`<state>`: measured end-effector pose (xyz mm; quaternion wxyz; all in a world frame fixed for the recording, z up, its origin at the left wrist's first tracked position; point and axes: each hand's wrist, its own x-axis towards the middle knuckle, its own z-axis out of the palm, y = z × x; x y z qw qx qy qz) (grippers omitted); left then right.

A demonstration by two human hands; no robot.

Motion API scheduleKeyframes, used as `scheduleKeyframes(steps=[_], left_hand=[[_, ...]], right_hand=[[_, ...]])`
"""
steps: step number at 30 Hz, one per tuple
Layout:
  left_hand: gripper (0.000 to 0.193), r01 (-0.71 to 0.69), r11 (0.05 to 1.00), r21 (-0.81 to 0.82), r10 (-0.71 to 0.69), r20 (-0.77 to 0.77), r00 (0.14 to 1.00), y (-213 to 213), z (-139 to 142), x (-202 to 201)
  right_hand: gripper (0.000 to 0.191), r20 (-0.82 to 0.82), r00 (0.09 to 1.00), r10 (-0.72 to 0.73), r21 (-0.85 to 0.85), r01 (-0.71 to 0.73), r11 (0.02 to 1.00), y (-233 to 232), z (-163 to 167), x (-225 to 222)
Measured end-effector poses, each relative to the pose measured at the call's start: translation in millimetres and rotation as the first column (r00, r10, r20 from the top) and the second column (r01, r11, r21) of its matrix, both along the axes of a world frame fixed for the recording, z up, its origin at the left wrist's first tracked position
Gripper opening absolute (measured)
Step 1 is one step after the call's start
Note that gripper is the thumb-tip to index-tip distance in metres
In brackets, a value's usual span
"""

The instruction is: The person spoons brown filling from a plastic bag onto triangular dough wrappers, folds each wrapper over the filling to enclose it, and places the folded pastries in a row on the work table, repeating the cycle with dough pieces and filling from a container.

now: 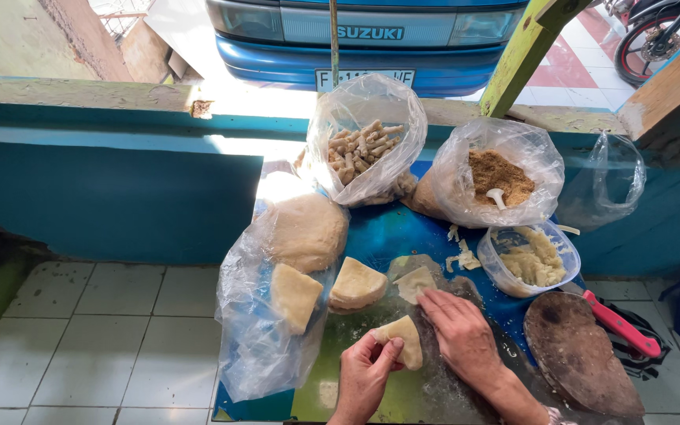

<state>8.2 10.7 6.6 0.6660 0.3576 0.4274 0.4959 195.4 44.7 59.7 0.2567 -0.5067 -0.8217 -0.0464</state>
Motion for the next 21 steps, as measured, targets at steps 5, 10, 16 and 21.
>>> scheduleKeyframes(steps=[5,10,16,21], left_hand=[[0.019,-0.008,1.0,-0.028,0.005,-0.084,0.996,2,8,2],[0.018,-0.021,1.0,0.017,0.022,-0.077,0.997,1,10,2],[0.019,-0.041,0.999,0.003,0.041,-0.083,0.996,0,8,3],[0.02,-0.031,1.0,0.004,0.031,-0.101,0.994,0,9,3]], right_hand=[[0.033,-0.38,0.918,-0.113,-0.21,0.034,0.977,-19,-3,-2],[0.028,-0.495,0.822,-0.282,-0.568,-0.06,0.821,-35,-10,-10],[0.023,-0.482,0.863,-0.151,-0.248,0.031,0.968,-12,-3,13],[0.019,-0.033,0.982,-0.186,-0.135,0.18,0.974,4,-1,26]])
